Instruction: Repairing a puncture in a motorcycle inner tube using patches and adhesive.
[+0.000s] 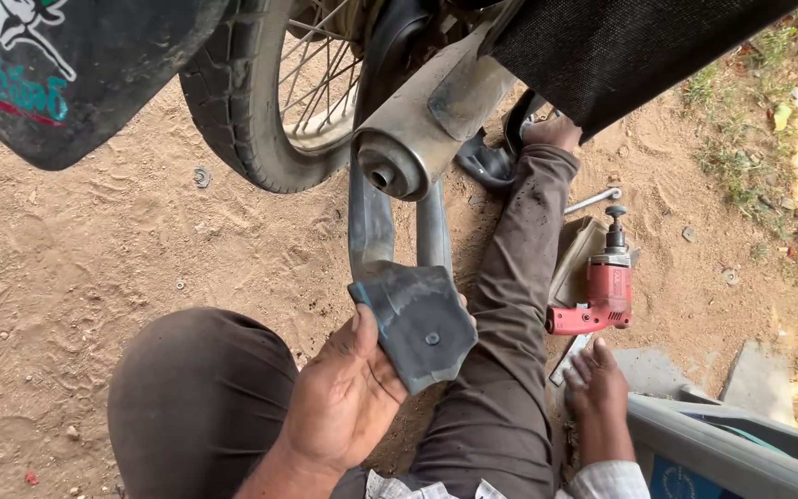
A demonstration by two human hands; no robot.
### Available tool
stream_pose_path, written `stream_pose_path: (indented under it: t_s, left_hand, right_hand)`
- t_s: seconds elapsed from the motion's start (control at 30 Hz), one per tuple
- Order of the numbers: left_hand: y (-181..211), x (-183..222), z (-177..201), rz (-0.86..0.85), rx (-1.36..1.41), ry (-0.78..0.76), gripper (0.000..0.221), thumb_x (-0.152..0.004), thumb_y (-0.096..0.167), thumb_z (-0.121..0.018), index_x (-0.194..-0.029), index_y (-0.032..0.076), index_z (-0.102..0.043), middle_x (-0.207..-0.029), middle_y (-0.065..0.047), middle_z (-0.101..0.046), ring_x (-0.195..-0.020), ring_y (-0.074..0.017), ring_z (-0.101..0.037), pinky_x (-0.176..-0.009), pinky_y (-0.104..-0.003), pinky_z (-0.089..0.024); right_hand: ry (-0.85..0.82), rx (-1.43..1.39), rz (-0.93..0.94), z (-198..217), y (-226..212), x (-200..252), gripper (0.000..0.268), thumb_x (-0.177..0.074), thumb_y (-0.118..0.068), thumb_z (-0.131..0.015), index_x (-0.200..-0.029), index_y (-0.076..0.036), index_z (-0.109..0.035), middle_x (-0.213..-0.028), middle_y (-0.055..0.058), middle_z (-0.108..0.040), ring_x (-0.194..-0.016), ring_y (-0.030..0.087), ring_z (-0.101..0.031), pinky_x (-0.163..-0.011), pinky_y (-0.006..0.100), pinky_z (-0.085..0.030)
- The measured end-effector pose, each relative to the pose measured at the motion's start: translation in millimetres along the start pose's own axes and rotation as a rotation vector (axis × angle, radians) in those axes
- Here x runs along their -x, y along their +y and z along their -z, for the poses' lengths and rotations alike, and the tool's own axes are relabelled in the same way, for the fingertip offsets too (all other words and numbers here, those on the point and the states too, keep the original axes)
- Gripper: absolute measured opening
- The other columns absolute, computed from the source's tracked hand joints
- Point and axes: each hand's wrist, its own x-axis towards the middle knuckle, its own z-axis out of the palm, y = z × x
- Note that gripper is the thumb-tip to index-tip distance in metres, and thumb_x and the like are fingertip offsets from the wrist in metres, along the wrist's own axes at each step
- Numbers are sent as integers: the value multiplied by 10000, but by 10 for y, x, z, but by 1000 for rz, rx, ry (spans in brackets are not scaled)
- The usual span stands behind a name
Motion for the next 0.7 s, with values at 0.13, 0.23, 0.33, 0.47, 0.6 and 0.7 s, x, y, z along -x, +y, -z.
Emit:
stream_pose_path:
  t_s: [0.13, 0.23, 0.33, 0.47, 0.6, 0.7]
  left_hand:
    - [-48, -29, 12, 3, 9, -1, 514, -1150, 335, -351, -1469, -51, -467, -1397, -214, -611, -1296, -311, -605, -1133, -492, -477]
    - [-27, -74, -5, -12, -47, 0, 536, -1117, 351, -335, -1436, -52, -485, -1384, -199, -638, -1291, -290, -623, -1130, -468, -486]
    - [-72, -113, 115, -30, -36, 72, 510, -1117, 348, -356, -1436, -27, -491, -1358, -180, -644, -1260, -278, -633, -1104, -475, -496]
    - [-60, -167, 190, -86, -66, 23, 539, -1127, 391, -403, -1441, -38, -494, -1364, -179, -639, -1262, -276, -633, -1115, -467, -493]
    - [-33, -170, 166, -92, -95, 73, 549, -1084, 406, -440, -1432, -14, -502, -1363, -152, -642, -1259, -258, -631, -1102, -448, -493]
    - [-51, -160, 187, -108, -103, 80, 536, -1081, 384, -458, -1434, -18, -500, -1371, -149, -635, -1263, -262, -621, -1104, -457, -484]
  right_hand:
    - [-179, -269, -202, -21, 137, -209, 785, -975, -496, -604, -1529, 11, -376, -1516, 244, -508, -1417, 369, -491, -1150, 531, -398]
    - [-308, -423, -268, -159, 141, -305, 870, -966, -552, -651, -1540, 46, -388, -1523, 256, -514, -1426, 375, -497, -1162, 517, -405]
    - [-291, -516, -292, -282, 47, -316, 815, -945, -540, -688, -1510, -19, -419, -1486, 213, -543, -1369, 355, -539, -1133, 514, -445]
    - [-335, -620, -249, -149, 113, -879, 625, -961, -454, -742, -1423, -95, -520, -1240, 175, -622, -1098, 304, -644, -983, 448, -543]
    - [-376, -762, -200, -72, -32, -974, 451, -1024, -316, -758, -1345, -74, -555, -1087, 137, -690, -942, 259, -732, -925, 424, -628]
    - [-359, -629, -211, -119, -135, -859, 394, -1000, -272, -734, -1267, -61, -534, -1108, 157, -704, -968, 269, -742, -944, 462, -627]
